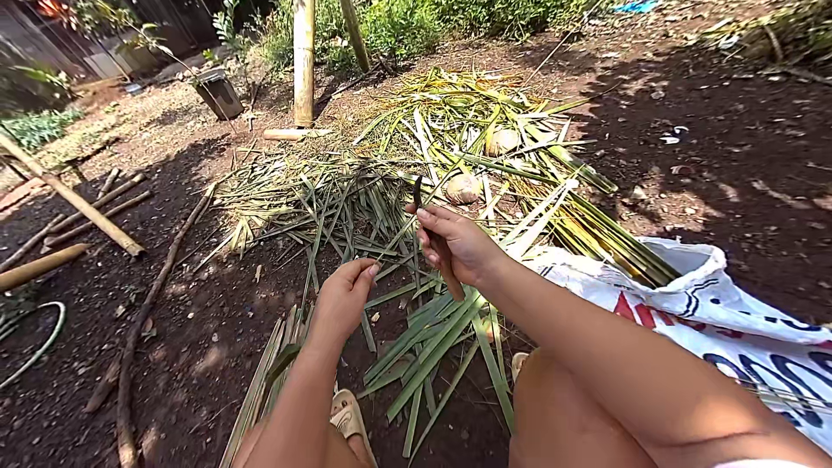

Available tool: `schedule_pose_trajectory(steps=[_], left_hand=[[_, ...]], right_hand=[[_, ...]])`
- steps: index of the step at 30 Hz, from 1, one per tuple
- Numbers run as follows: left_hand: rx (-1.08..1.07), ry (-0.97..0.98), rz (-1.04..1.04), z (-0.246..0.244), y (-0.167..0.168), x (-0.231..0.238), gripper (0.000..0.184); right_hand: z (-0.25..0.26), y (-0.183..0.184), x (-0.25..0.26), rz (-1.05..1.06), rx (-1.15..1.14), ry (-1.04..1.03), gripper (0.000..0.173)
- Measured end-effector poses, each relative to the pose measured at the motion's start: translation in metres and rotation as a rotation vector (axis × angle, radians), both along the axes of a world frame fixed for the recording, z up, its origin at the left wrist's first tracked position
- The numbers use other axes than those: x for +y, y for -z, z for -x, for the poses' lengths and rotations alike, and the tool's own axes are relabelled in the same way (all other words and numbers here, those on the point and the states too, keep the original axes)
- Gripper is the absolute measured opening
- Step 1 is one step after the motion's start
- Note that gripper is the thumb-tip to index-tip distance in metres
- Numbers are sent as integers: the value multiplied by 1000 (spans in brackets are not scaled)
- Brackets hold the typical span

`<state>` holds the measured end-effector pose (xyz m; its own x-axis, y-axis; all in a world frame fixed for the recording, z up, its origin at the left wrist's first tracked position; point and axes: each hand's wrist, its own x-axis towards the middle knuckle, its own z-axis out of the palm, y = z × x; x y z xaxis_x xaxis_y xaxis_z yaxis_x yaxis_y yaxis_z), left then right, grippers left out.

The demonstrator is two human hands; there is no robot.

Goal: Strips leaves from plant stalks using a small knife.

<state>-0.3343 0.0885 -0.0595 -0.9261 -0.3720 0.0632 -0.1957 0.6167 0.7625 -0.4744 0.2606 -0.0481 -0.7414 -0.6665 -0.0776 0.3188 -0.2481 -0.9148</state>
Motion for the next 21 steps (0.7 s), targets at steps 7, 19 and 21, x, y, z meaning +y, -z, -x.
schedule_pose_trajectory(steps=[7, 19, 21], left_hand=[[301, -62, 435, -1, 19, 0, 29], [463, -144, 608, -23, 27, -14, 27], [475, -155, 613, -21, 29, -7, 27]], right_hand=[[-10, 6, -3, -142, -13, -168, 32], [15, -5, 15, -78, -29, -22, 33], [-3, 1, 4, -93, -39, -125, 34]])
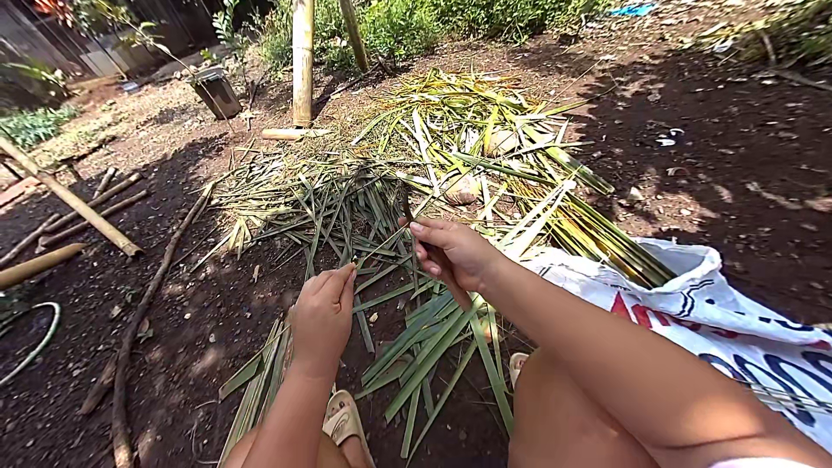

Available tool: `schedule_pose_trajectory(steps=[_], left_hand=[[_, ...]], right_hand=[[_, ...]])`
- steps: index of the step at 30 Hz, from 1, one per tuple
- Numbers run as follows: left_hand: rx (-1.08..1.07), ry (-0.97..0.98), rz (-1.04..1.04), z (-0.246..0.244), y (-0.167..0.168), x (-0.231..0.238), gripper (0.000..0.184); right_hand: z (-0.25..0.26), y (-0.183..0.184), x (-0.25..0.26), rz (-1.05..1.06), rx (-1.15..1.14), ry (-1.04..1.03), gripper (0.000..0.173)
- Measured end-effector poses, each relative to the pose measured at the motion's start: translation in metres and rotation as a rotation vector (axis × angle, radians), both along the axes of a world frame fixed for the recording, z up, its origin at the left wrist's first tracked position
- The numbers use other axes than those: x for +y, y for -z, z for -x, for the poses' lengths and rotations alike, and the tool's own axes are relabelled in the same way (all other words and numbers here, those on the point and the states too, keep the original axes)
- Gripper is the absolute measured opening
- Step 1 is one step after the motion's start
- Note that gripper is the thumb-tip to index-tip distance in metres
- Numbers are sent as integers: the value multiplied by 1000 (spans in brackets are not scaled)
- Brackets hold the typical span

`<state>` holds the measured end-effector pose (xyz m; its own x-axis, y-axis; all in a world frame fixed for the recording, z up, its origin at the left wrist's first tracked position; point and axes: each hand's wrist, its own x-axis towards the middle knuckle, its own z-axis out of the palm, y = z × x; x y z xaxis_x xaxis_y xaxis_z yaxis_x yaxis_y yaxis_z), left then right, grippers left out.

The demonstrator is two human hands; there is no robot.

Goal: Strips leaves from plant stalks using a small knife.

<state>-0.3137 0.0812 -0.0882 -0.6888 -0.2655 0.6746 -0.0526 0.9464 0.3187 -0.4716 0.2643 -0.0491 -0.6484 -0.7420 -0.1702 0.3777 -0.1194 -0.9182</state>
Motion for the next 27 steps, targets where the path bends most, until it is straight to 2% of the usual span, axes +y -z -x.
schedule_pose_trajectory(steps=[3, 9, 18, 27], left_hand=[[10, 8, 0, 4, 2, 8, 26], [-3, 43, -33, 4, -1, 10, 27], [-57, 51, -81, -11, -5, -5, 29], [-54, 24, -4, -29, -12, -40, 29]], right_hand=[[-26, 13, -18, -5, -7, -167, 33], [-26, 11, -17, -24, 10, -197, 32], [16, -6, 11, 15, 31, 39, 32], [60, -7, 39, 147, 39, 238, 27]])
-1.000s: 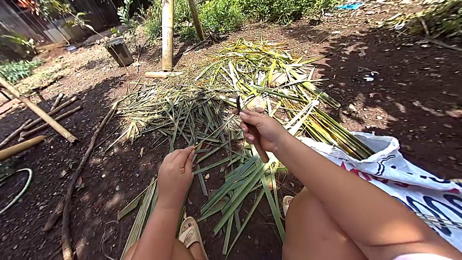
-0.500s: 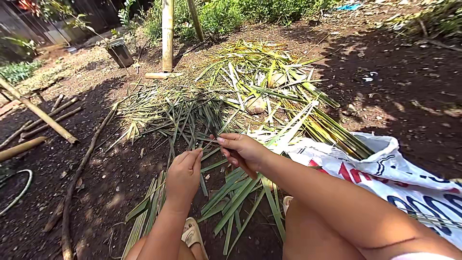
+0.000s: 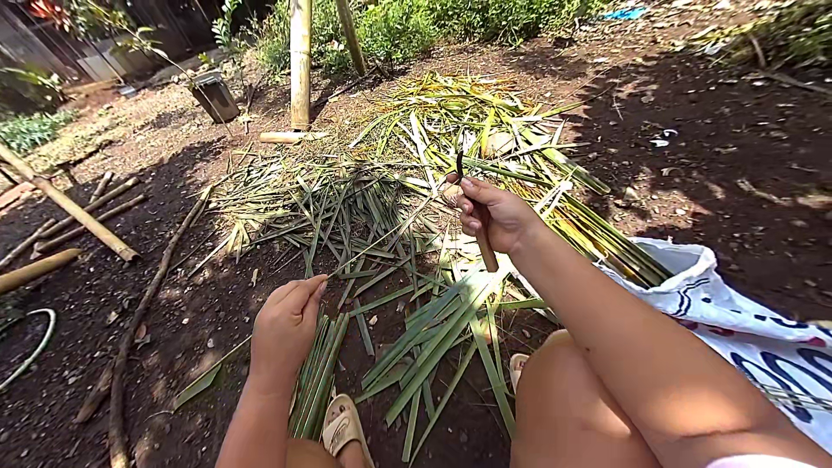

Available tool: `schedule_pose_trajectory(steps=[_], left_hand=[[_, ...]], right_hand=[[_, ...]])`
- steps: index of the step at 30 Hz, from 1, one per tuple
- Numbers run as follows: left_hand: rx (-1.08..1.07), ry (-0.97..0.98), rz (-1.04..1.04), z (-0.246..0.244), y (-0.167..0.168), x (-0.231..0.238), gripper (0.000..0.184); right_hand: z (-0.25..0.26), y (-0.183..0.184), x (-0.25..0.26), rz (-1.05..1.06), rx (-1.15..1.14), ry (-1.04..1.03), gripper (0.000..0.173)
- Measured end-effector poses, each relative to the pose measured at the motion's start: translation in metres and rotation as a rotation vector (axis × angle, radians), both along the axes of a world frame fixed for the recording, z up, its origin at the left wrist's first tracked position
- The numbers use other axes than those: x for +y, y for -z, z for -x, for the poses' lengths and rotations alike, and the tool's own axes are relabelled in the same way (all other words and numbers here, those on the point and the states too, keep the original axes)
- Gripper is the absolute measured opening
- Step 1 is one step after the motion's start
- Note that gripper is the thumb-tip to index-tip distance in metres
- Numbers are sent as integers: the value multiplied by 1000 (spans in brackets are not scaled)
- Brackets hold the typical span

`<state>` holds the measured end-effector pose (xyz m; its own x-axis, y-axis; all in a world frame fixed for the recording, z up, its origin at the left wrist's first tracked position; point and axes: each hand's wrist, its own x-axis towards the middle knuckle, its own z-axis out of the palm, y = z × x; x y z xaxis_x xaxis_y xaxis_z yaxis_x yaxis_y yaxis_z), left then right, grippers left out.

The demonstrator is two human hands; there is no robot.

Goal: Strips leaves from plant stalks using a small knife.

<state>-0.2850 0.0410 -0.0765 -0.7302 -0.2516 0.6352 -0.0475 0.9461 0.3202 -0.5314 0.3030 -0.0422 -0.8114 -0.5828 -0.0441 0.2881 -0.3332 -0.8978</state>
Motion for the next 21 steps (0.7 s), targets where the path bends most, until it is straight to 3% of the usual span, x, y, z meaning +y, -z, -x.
schedule_pose_trajectory(steps=[4, 8, 12, 16, 21], left_hand=[[-60, -29, 8, -16, -11, -37, 31], [-350, -66, -192, -25, -18, -66, 29], [-468, 0, -308, 5, -14, -32, 30], [-291, 105, -193, 29, -5, 18, 30], [-275, 79, -109, 32, -6, 23, 35]], right_hand=[[23, -2, 13, 22, -20, 105, 26], [30, -3, 18, 73, -84, 194, 24], [4, 3, -6, 97, -123, 169, 23], [-13, 5, -19, 92, -95, 81, 25], [-7, 6, -10, 103, -26, 42, 28]])
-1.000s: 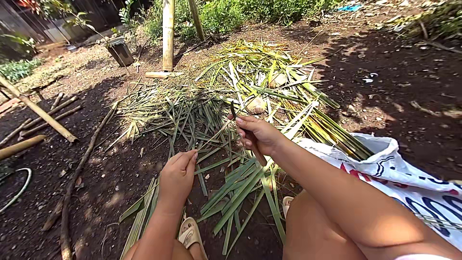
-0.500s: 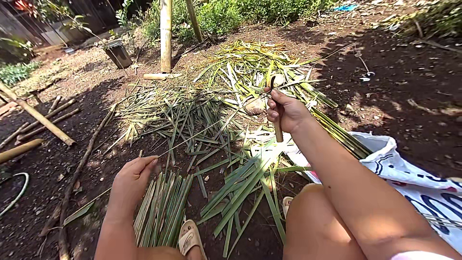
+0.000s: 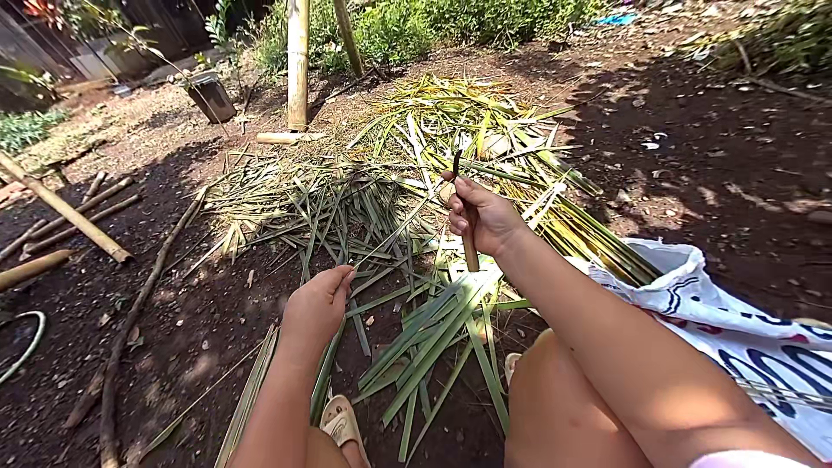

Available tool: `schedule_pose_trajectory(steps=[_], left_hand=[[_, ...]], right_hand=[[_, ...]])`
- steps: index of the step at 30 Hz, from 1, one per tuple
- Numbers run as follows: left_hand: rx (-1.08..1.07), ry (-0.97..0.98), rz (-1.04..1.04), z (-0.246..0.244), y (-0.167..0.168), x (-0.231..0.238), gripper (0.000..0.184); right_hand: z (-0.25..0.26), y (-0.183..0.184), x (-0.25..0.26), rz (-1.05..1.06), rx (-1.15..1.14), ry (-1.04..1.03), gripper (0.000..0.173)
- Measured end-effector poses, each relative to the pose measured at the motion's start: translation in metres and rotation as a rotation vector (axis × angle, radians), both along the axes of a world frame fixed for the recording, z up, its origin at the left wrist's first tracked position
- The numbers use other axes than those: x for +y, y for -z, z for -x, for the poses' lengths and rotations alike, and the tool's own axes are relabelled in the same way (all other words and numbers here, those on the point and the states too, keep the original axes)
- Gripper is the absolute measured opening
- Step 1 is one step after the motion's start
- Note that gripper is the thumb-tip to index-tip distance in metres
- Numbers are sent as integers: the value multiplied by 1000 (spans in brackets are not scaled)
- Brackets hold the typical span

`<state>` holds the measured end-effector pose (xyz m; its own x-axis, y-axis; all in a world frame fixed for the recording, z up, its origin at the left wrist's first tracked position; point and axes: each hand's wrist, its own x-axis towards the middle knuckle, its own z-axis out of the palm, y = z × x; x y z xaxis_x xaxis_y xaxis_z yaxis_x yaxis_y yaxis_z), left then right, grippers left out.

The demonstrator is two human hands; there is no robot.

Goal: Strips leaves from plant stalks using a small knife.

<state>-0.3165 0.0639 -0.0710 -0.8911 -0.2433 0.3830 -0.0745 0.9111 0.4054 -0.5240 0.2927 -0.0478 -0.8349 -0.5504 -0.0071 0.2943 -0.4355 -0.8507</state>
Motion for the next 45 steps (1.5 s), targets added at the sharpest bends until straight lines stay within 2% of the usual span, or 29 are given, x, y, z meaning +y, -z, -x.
schedule_pose_trajectory(steps=[7, 13, 23, 28, 32, 34, 36, 38, 39, 40, 41, 43, 44, 45], left_hand=[[-18, -19, 19, -12, 0, -18, 35], [-109, -7, -91, -40, -3, -67, 37], [-230, -162, -268, -111, 3, -146, 34], [-157, -281, -340, -148, 13, -187, 36], [-22, -497, -362, -182, 24, -219, 36], [96, -662, -354, -194, 26, -222, 39], [327, -831, -322, -199, 24, -219, 40], [652, -952, -289, -196, 11, -208, 38], [827, -966, -300, -187, 0, -198, 36], [980, -954, -354, -176, -14, -186, 33], [1092, -928, -441, -162, -26, -172, 31], [1139, -825, -649, -131, -41, -143, 28], [1101, -757, -729, -116, -44, -126, 28], [1038, -682, -800, -101, -46, -110, 28]], right_hand=[[14, -6, 14, -27, 30, -2, 28], [29, -11, 29, 5, -31, 71, 28], [60, -8, 54, 88, -74, 212, 30], [75, -2, 69, 225, -118, 208, 32], [86, 3, 82, 331, -105, 233, 34], [90, 5, 89, 359, -92, 288, 35], [92, 7, 94, 354, -102, 379, 34], [93, 12, 91, 231, -135, 467, 26], [93, 19, 87, 99, -131, 495, 20], [94, 28, 81, -94, -83, 489, 18], [93, 36, 72, -316, -10, 470, 23], [85, 46, 44, -821, 212, 336, 38], [79, 50, 30, -1023, 334, 206, 40], [74, 55, 16, -1132, 430, 56, 36]])
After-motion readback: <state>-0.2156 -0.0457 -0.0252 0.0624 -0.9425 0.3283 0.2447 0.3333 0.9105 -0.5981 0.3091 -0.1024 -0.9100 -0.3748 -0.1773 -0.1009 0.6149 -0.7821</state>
